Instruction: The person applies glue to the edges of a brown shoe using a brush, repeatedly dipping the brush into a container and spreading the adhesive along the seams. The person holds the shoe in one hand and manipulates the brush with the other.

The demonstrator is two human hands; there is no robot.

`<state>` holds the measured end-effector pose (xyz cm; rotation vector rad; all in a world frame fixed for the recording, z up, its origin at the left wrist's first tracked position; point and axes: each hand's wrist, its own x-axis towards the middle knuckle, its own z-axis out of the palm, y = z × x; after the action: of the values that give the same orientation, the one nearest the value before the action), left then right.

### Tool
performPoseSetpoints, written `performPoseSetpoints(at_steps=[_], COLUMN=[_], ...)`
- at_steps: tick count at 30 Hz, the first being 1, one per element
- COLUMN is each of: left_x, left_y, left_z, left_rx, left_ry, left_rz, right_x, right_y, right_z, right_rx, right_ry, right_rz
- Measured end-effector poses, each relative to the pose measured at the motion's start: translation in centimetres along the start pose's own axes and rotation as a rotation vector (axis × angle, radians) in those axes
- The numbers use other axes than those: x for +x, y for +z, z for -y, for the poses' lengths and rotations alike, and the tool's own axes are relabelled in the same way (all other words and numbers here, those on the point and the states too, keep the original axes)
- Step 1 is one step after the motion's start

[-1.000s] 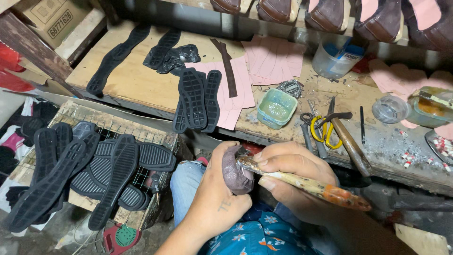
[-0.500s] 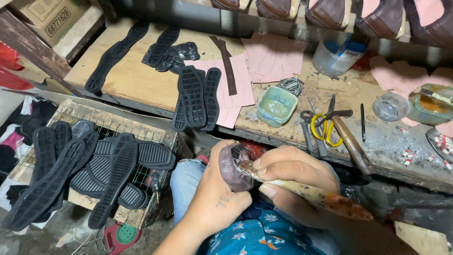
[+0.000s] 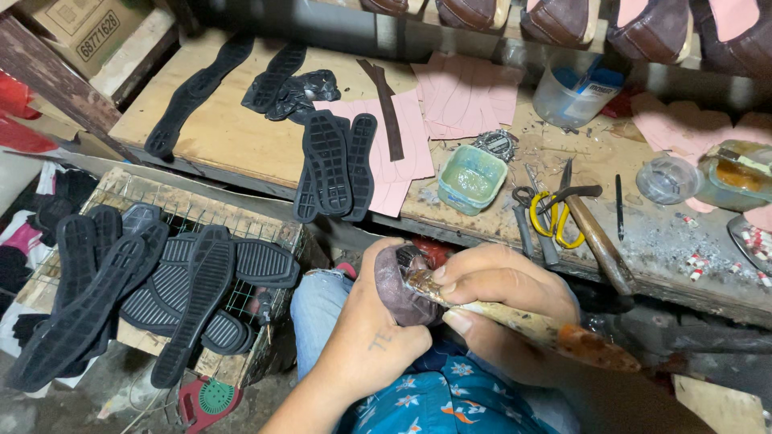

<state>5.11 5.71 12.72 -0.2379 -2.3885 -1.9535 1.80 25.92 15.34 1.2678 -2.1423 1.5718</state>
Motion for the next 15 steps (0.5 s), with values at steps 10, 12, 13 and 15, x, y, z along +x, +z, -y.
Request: performPoseSetpoints(at_steps=[10,12,13,15], left_x=[0.27,0.36,0.36,0.33], left_y=[0.14,0.09,0.07,0.02], left_z=[0.16,0.23,0.26,0.33], left_rx=[0.015,0.022,0.029,0.043], left_ry=[0.025,0.035,0.026,0.008], left_rz=[-0.008,-0.015,-0.014,-0.009], right_x=[0.95,0.91,0.83,0.65], right_y=[0.02,0.08,0.06,0.07], right_z=[0.08,0.01,0.02,0.03], right_rx=[-0.088,-0.108,-0.099,-0.066], right_ry=[-0.167,-0.191,-0.183,-0.141], right_rz=[-0.006,-0.005,0.000,-0.020])
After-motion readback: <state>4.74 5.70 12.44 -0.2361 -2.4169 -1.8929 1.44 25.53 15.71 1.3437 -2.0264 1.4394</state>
